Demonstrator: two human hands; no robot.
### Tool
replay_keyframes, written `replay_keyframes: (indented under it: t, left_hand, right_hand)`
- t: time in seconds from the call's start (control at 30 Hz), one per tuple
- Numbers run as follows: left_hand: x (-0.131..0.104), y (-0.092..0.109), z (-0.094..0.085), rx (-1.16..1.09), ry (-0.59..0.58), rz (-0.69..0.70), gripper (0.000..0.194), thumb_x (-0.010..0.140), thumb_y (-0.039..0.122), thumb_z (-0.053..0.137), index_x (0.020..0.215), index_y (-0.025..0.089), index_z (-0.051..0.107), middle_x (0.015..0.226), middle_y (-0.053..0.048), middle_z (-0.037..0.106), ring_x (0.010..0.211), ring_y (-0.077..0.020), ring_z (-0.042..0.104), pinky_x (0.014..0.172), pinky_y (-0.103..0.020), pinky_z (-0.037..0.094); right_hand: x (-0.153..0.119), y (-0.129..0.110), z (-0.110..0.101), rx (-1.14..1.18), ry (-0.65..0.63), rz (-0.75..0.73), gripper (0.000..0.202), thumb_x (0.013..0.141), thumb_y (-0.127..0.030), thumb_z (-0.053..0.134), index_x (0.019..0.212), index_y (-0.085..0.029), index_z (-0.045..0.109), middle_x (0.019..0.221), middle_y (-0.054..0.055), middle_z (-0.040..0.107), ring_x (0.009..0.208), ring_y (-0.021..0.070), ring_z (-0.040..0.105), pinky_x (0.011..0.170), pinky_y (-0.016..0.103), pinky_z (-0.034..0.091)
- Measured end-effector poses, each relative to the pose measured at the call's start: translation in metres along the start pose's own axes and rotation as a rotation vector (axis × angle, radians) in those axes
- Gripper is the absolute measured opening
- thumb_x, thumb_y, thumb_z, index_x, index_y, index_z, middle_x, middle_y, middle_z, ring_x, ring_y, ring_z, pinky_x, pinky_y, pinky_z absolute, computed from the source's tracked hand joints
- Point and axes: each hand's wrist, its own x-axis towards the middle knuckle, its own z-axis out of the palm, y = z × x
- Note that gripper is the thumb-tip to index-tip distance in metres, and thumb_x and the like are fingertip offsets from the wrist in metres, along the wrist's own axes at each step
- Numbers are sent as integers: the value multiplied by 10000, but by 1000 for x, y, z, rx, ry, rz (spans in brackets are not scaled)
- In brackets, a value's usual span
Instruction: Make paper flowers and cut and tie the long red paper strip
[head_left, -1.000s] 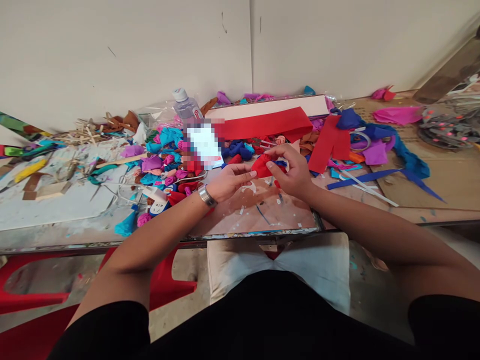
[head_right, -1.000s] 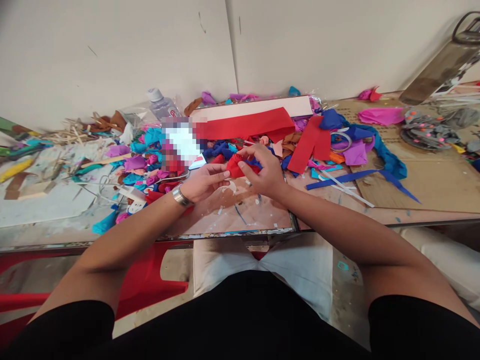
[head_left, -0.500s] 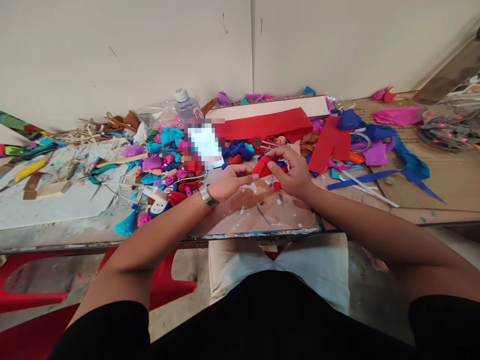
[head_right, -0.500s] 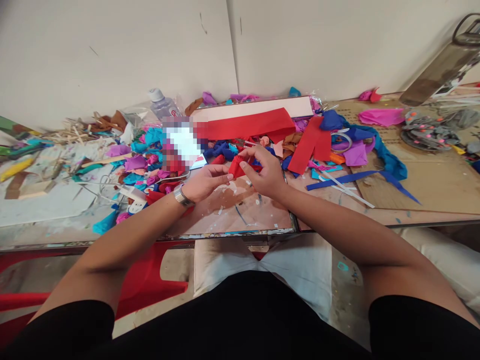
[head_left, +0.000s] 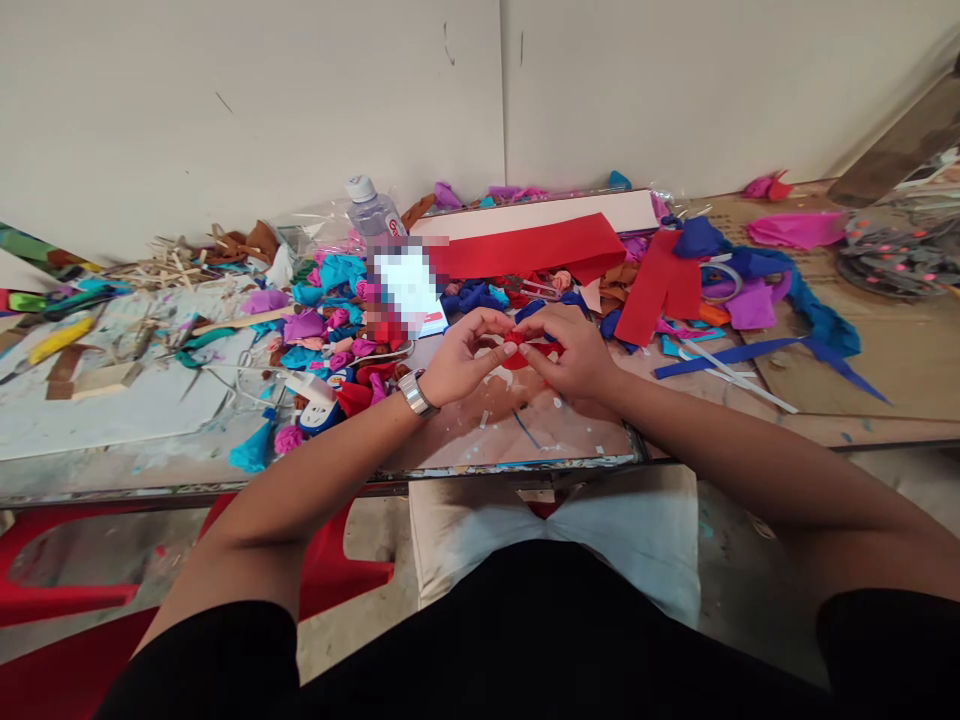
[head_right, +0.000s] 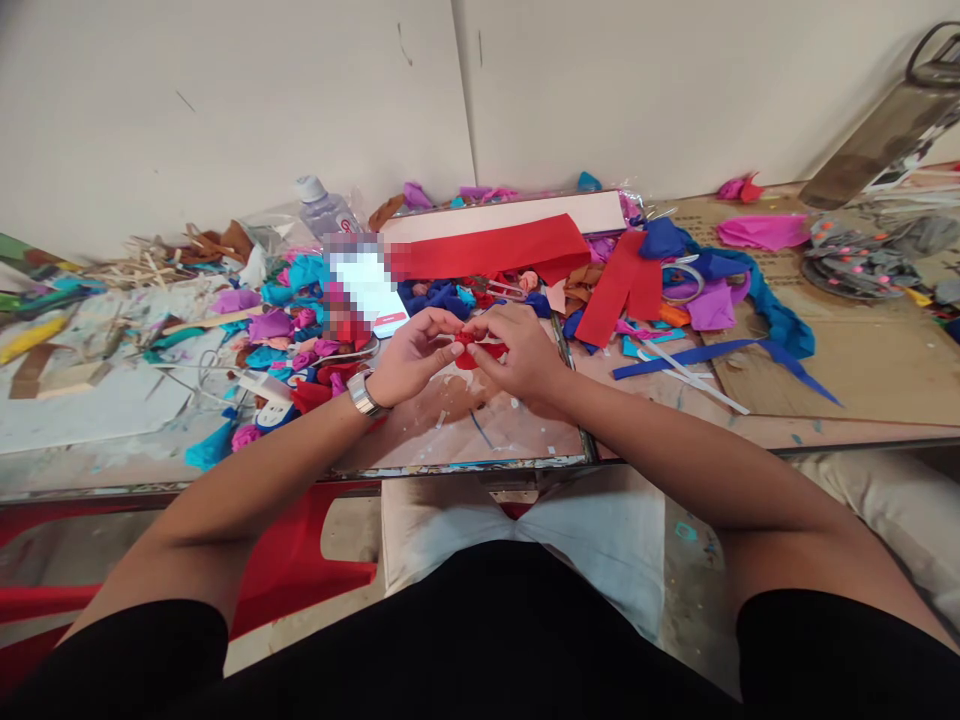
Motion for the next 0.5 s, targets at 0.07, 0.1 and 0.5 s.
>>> replay_keyframes:
  t: [0.07, 0.1, 0.5]
  left_hand:
    - [0, 0, 0, -8, -10, 4, 372, 931, 445, 845, 1150, 207, 661, 1126, -66, 727, 1019, -155, 714, 881, -281, 574]
    - [0, 0, -1, -9, -9, 9, 365, 939, 441, 838, 1156, 207, 662, 1120, -66, 736, 1011, -153, 719, 876, -279, 575]
    - [2, 3, -5, 12, 22, 21, 329, 969, 468, 801, 1143, 206, 706, 1131, -72, 772, 967, -150, 728, 846, -287, 560]
  right_hand:
    - [0, 0, -1, 0, -17, 6, 184, 1024, -420, 660, 1077, -251, 706, 1027, 64, 807, 984, 270, 738, 953, 446, 492]
    - [-1, 0, -1, 0, -22, 7, 199, 1022, -433, 668, 1095, -252, 706, 1032, 64, 807, 987, 271, 739, 955, 444, 492]
    - [1, 6, -2, -6, 10, 15, 226, 1027, -455, 666, 957, -244, 710, 958, 55, 809, 923, 261, 732, 892, 435, 463]
